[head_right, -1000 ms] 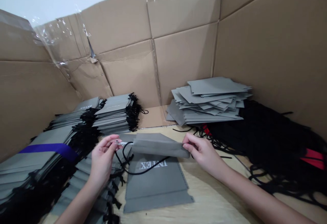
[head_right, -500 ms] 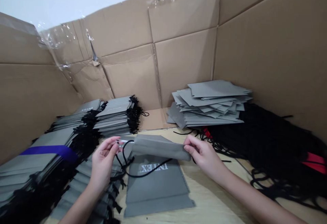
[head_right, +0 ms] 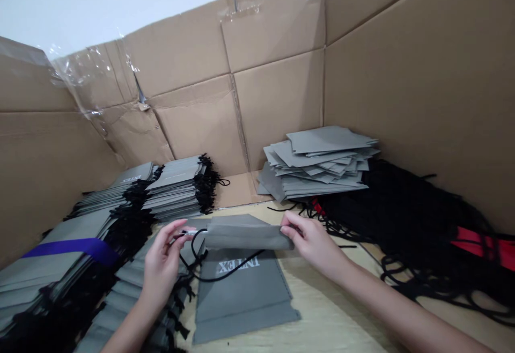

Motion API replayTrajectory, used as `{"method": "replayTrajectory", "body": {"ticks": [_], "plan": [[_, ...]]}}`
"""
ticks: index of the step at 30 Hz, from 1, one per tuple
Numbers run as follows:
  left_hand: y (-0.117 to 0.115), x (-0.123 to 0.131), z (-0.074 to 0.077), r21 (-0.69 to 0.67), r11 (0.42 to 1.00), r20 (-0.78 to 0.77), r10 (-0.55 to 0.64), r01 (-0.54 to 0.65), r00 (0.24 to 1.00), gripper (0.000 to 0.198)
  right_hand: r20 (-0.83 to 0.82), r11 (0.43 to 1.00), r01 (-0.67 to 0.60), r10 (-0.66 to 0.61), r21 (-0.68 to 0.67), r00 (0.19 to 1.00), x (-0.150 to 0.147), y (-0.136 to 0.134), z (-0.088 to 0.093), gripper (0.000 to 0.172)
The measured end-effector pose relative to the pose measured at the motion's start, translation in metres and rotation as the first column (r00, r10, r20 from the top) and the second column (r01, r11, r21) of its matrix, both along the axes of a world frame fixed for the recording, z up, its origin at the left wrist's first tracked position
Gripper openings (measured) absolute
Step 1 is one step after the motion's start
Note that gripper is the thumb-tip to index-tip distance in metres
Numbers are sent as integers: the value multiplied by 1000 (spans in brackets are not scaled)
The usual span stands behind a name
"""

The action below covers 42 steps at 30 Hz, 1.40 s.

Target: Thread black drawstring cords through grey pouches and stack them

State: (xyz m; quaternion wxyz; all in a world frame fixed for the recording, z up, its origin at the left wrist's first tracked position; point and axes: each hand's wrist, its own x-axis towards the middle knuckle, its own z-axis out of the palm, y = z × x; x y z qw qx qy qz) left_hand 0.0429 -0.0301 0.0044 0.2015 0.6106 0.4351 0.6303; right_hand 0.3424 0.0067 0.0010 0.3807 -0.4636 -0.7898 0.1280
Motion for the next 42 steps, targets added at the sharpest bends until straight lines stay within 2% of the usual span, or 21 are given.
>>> {"method": "replayTrajectory", "body": {"ticks": [4, 6, 11, 13, 14, 16, 17, 19, 20, 21, 22, 23, 25, 26, 28, 30, 32, 34, 38, 42], "plan": [[0, 0, -1, -13, 998, -52, 57, -58, 997, 16, 35, 998, 4, -6, 55, 999, 0, -3, 3, 20], [0, 2, -1, -35, 997, -26, 62, -63, 998, 12, 48, 997, -1, -3, 81, 999, 0, -4, 3, 19], [8, 0, -2, -82, 997, 237, 24, -5, 971, 19, 75, 995, 2, -10, 102, 997, 1, -4, 2, 20], [16, -14, 0, -87, 993, 304, 98, -75, 948, 24, 93, 993, -4, -8, 122, 996, 3, -3, 1, 20], [20, -24, 1, -87, 982, 303, 188, -170, 934, 25, 104, 991, -5, -8, 132, 995, 5, -2, 1, 20], [28, -44, 4, -96, 935, 239, 355, -342, 904, 32, 120, 989, -6, -12, 149, 993, 8, 0, 0, 19], [31, -52, 5, -107, 915, 143, 401, -388, 905, 36, 125, 988, -10, -9, 152, 992, 9, 0, -1, 19], [33, -60, 7, -106, 898, 52, 434, -427, 900, 44, 134, 989, -31, 11, 147, 991, 8, 1, -1, 20], [32, -59, 8, -60, 885, -23, 461, -461, 887, 52, 141, 989, -48, 28, 140, 990, 7, 0, 0, 20], [30, -54, 9, 39, 866, -144, 498, -498, 855, 60, 148, 989, -67, 47, 132, 988, 6, -1, 0, 20], [26, -47, 10, 158, 859, -279, 512, -487, 812, 64, 155, 988, -85, 65, 128, 986, 4, -3, 1, 19], [21, -37, 11, 247, 868, -388, 495, -430, 777, 59, 161, 987, -101, 80, 128, 984, 2, -6, 2, 19], [11, -18, 14, 298, 928, -570, 360, -223, 738, 45, 169, 983, -121, 97, 140, 981, -3, -11, 3, 18], [6, -10, 15, 268, 957, -642, 264, -111, 720, 41, 169, 981, -123, 97, 150, 981, -4, -14, 4, 18], [-2, 2, 16, 113, 993, -766, 103, -25, 635, 36, 160, 978, -113, 85, 173, 983, -7, -17, 4, 19], [-5, 8, 15, -1, 998, -856, 31, -61, 516, 31, 144, 976, -96, 68, 195, 987, -7, -18, 4, 19], [-4, 9, 13, -42, 991, -913, 14, -129, 408, 30, 131, 973, -98, 71, 210, 989, -4, -14, 3, 19], [-4, 8, 11, -50, 986, -938, 9, -159, 347, 32, 134, 970, -118, 90, 214, 987, 0, -9, 2, 19], [-7, 6, 11, -61, 992, -949, -24, -109, 315, 33, 194, 966, -96, 49, 240, 980, 8, -1, 2, 25], [-9, 6, 13, -105, 989, -941, -66, -100, 332, 33, 290, 952, -29, -64, 306, 955, 13, 0, 10, 22]]}}
